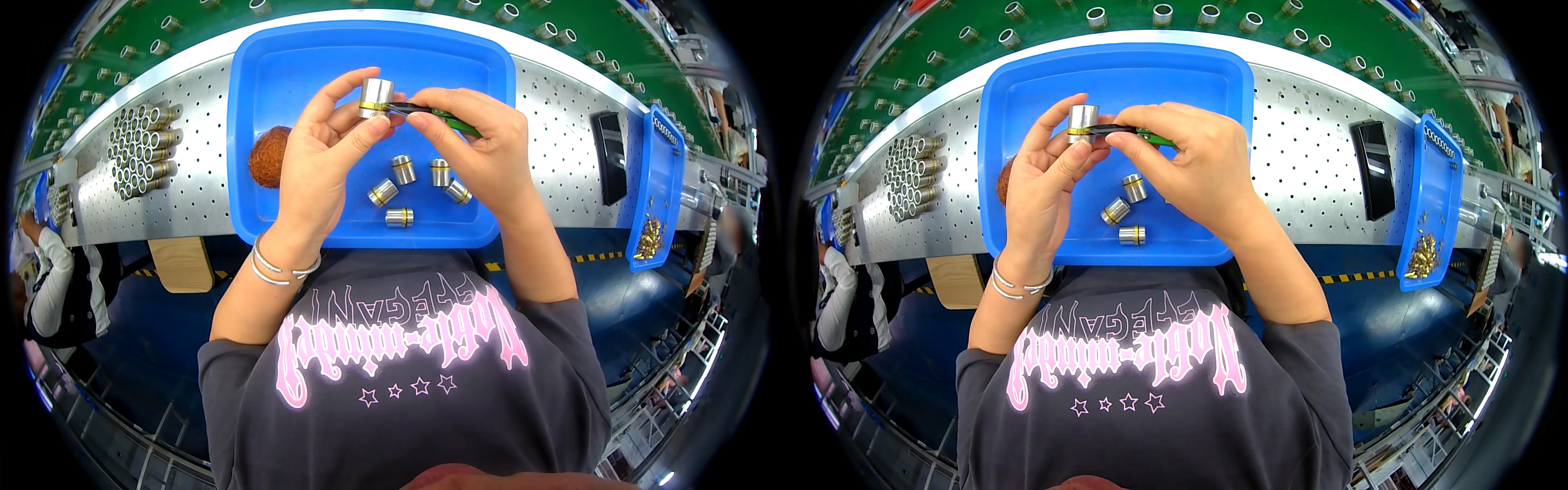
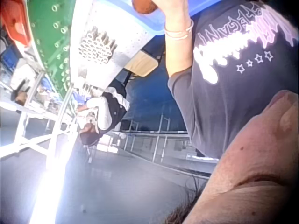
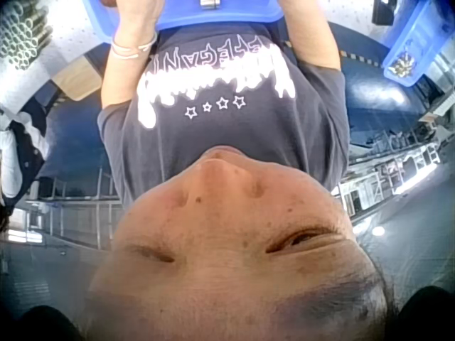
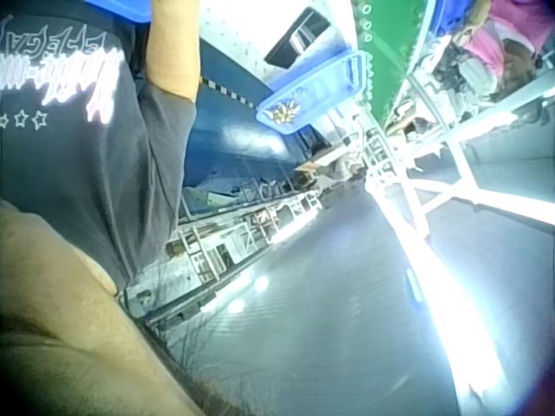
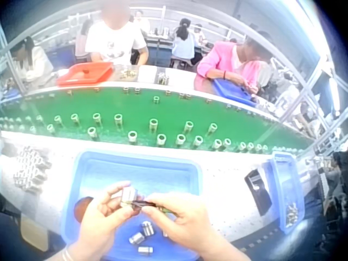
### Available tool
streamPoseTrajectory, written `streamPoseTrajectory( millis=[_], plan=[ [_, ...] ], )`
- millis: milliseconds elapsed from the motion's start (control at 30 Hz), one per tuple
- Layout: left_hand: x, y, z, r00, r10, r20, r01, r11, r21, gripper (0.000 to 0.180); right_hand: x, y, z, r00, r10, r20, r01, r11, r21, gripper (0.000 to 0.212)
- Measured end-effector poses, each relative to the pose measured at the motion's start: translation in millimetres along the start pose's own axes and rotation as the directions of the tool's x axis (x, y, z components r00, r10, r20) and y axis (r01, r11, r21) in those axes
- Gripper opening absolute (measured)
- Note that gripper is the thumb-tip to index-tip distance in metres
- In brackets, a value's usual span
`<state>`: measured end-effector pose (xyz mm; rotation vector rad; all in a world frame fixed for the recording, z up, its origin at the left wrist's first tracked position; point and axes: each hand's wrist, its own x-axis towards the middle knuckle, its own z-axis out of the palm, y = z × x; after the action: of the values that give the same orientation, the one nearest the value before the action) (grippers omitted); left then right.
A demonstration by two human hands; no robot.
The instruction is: The person uses a pair of green-handled tweezers to pick up small brass rings and place them onto cylindrical metal components held in their left hand. The person repeatedly performs this action, picking up rings from a blue tray and placing the finished components onto a green pegboard surface.
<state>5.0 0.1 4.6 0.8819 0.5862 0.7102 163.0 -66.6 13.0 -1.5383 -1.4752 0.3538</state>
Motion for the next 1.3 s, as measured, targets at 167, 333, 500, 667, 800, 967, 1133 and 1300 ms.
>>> streamPoseTrajectory(
  millis=[167,333,500,667,800,967,1133,1300],
  plan=[
    [0,1,2,1.000,0.003,0.010,-0.003,1.000,-0.015,0.047,-1,0,0,1.000,0.007,-0.007,-0.007,1.000,-0.001,0.014],
    [0,0,1,1.000,-0.002,0.010,0.002,1.000,-0.005,0.048,-1,0,-1,1.000,-0.001,-0.005,0.001,1.000,0.003,0.014],
    [-1,0,1,1.000,0.000,0.014,0.000,1.000,-0.002,0.048,-2,2,-1,1.000,0.007,0.000,-0.007,1.000,0.001,0.014],
    [-1,-2,1,1.000,-0.005,-0.001,0.005,1.000,-0.009,0.047,-4,1,-1,0.999,0.034,-0.013,-0.034,0.998,0.054,0.013],
    [-1,-8,-1,0.993,0.115,0.024,-0.117,0.965,0.233,0.046,-3,0,-1,0.981,0.192,0.027,-0.193,0.963,0.187,0.015],
    [-1,-8,-5,0.950,0.243,0.198,-0.313,0.739,0.596,0.047,4,1,1,0.917,0.331,0.221,-0.398,0.777,0.487,0.014],
    [-2,-2,-3,0.992,0.029,0.120,-0.049,0.984,0.169,0.047,3,5,2,0.916,0.322,0.239,-0.400,0.697,0.595,0.011],
    [-1,-4,-5,0.993,0.078,0.088,-0.092,0.981,0.170,0.044,2,-3,2,0.943,0.313,0.113,-0.325,0.797,0.509,0.007]
  ],
)
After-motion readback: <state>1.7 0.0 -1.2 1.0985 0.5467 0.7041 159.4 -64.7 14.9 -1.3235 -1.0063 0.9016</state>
